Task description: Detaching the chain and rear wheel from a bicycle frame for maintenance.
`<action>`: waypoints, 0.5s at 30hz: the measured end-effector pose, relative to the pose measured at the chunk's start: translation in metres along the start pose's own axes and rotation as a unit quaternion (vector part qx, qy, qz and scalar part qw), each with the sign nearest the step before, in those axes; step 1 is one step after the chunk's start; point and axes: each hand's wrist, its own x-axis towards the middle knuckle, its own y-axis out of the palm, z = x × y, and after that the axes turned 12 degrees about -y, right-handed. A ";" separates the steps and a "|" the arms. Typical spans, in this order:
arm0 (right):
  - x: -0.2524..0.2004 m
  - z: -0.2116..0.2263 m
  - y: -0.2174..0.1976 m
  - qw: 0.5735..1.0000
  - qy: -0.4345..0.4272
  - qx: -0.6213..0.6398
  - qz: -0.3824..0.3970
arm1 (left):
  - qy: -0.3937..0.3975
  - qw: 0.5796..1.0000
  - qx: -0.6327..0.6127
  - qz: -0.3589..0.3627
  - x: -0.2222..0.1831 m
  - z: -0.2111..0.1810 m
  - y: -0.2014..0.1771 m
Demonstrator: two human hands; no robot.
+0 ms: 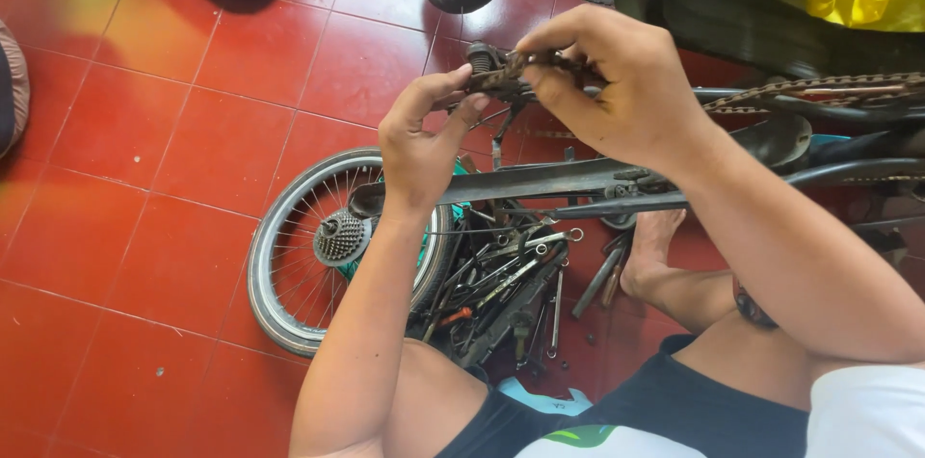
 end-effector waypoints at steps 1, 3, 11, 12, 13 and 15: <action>0.001 -0.001 -0.002 0.999 0.005 -0.006 0.043 | -0.005 1.000 -0.005 0.003 0.000 0.002 0.001; 0.002 -0.006 -0.003 0.996 0.011 -0.012 0.086 | -0.011 1.000 -0.011 0.004 0.000 0.004 0.000; -0.006 -0.026 -0.001 0.993 0.015 -0.053 0.109 | 0.001 1.000 0.014 0.007 0.001 0.001 -0.001; -0.007 -0.028 0.000 0.993 0.015 -0.054 0.108 | 0.002 1.000 0.014 0.008 0.002 0.001 -0.001; -0.008 -0.030 0.001 0.990 0.068 -0.015 0.120 | -0.001 1.000 0.017 0.009 0.001 0.001 -0.002; -0.009 -0.031 0.001 0.983 0.122 0.025 0.132 | -0.006 1.000 0.019 0.010 0.001 0.001 -0.003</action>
